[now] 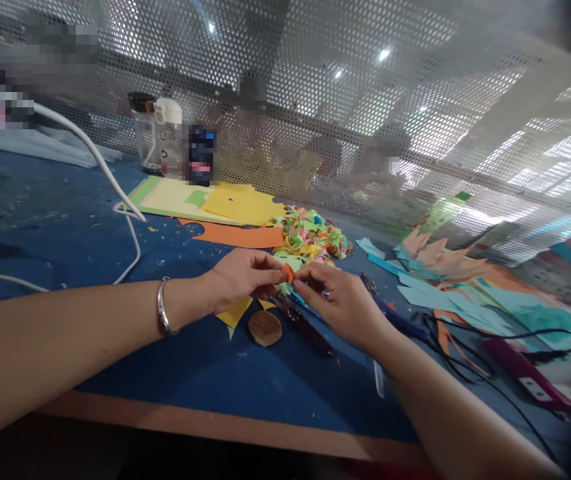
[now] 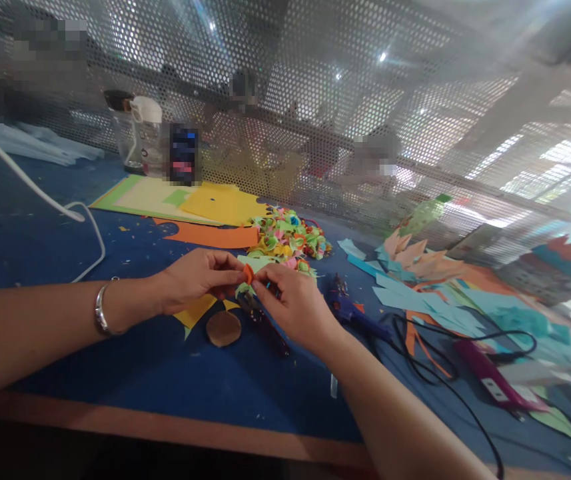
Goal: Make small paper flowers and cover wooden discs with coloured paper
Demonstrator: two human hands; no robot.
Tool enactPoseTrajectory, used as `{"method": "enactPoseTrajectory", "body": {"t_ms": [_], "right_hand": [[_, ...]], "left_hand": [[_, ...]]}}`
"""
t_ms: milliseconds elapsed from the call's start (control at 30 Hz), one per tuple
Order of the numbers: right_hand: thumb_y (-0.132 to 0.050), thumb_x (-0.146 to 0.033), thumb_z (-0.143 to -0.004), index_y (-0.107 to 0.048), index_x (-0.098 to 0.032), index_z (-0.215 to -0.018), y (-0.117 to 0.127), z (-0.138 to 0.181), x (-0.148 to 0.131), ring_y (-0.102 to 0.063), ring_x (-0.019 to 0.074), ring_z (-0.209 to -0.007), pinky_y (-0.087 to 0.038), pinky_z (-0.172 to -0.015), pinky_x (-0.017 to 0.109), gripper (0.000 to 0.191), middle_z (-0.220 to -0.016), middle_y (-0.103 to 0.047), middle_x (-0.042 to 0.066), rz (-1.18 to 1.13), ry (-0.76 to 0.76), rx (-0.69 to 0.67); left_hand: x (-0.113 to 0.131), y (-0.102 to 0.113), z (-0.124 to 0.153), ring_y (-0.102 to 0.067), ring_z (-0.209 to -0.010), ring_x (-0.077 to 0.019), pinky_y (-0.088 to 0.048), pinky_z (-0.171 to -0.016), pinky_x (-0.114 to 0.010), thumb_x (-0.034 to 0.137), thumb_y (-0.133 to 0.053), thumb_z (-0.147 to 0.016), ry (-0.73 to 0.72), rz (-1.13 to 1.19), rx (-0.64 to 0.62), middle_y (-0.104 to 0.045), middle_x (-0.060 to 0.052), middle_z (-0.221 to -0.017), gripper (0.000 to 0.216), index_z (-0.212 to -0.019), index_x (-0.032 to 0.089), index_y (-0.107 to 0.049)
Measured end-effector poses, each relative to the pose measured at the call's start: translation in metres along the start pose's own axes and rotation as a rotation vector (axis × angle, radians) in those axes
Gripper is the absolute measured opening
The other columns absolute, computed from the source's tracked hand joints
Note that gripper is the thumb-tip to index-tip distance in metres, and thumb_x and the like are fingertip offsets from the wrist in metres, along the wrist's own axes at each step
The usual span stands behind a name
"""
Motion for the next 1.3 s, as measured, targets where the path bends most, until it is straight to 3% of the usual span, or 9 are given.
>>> {"method": "enactPoseTrajectory", "body": {"t_ms": [300, 500, 733, 933, 1033, 1167, 1300], "right_hand": [[-0.052, -0.033, -0.095, -0.064, -0.02, -0.089, -0.005, 0.002, 0.005, -0.055, 0.0151, -0.069, -0.038, -0.056, 0.024, 0.019, -0.079, -0.065, 0.002, -0.071, -0.025, -0.003], [-0.054, -0.036, -0.093, -0.062, -0.019, -0.084, -0.004, 0.003, 0.008, -0.05, 0.0133, -0.064, -0.035, -0.052, 0.023, 0.021, -0.073, -0.06, 0.0, -0.12, -0.046, 0.048], [-0.055, -0.038, -0.093, -0.06, -0.02, -0.082, 0.002, 0.003, 0.009, -0.046, 0.0123, -0.062, -0.036, -0.054, 0.024, 0.021, -0.069, -0.055, -0.001, -0.163, -0.045, 0.111], [-0.055, -0.038, -0.093, -0.059, -0.02, -0.081, 0.0, 0.002, 0.014, -0.045, 0.0118, -0.061, -0.034, -0.052, 0.024, 0.021, -0.068, -0.054, -0.002, -0.158, -0.05, 0.1], [-0.054, -0.038, -0.093, -0.06, -0.02, -0.082, 0.003, 0.004, 0.019, -0.049, 0.0125, -0.062, -0.036, -0.053, 0.024, 0.022, -0.069, -0.056, -0.001, -0.161, -0.061, 0.121], [-0.053, -0.039, -0.094, -0.061, -0.019, -0.085, 0.012, 0.007, 0.029, -0.051, 0.0122, -0.061, -0.039, -0.054, 0.025, 0.023, -0.071, -0.058, 0.0, -0.2, -0.094, 0.163], [-0.055, -0.04, -0.094, -0.063, -0.019, -0.089, 0.017, 0.01, 0.035, -0.051, 0.012, -0.057, -0.041, -0.054, 0.026, 0.023, -0.068, -0.058, -0.001, -0.203, -0.105, 0.188]], "left_hand": [[0.003, 0.007, -0.003, -0.05, -0.052, -0.0085, -0.036, -0.045, -0.02, 0.029, -0.073, -0.077, -0.077, -0.196, 0.04, -0.055, 0.003, -0.06, 0.017, -0.076, 0.015, -0.063], [0.007, 0.002, 0.001, -0.047, -0.051, -0.0072, -0.032, -0.043, -0.018, 0.032, -0.074, -0.075, -0.101, -0.195, 0.035, -0.052, 0.004, -0.057, 0.022, -0.071, 0.015, -0.06], [0.005, 0.0, 0.004, -0.056, -0.057, -0.0089, -0.034, -0.044, -0.018, 0.032, -0.07, -0.077, -0.051, -0.182, -0.013, -0.06, 0.0, -0.068, 0.018, -0.074, 0.015, -0.065], [0.006, 0.001, 0.002, -0.054, -0.052, -0.0088, -0.033, -0.044, -0.019, 0.036, -0.071, -0.078, -0.079, -0.249, 0.0, -0.058, 0.001, -0.058, 0.023, -0.069, 0.015, -0.064], [0.013, 0.008, -0.002, -0.055, -0.053, -0.0092, -0.037, -0.049, -0.021, 0.037, -0.07, -0.079, -0.14, -0.347, 0.03, -0.061, 0.0, -0.06, 0.022, -0.074, 0.015, -0.067], [0.03, 0.021, -0.008, -0.057, -0.052, -0.0103, -0.041, -0.053, -0.023, 0.037, -0.06, -0.086, -0.257, -0.658, 0.052, -0.064, -0.002, -0.065, 0.024, -0.08, 0.015, -0.07], [0.036, 0.031, -0.013, -0.057, -0.05, -0.0108, -0.037, -0.05, -0.022, 0.035, -0.058, -0.086, -0.232, -0.851, 0.021, -0.063, 0.0, -0.06, 0.024, -0.079, 0.016, -0.071]]}}
Point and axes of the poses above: each hand's wrist, its own z-axis away from the middle knuckle, its own y-axis out of the back of the hand, x = y × z, the point moved 9 cm from there along -z, towards the middle knuckle
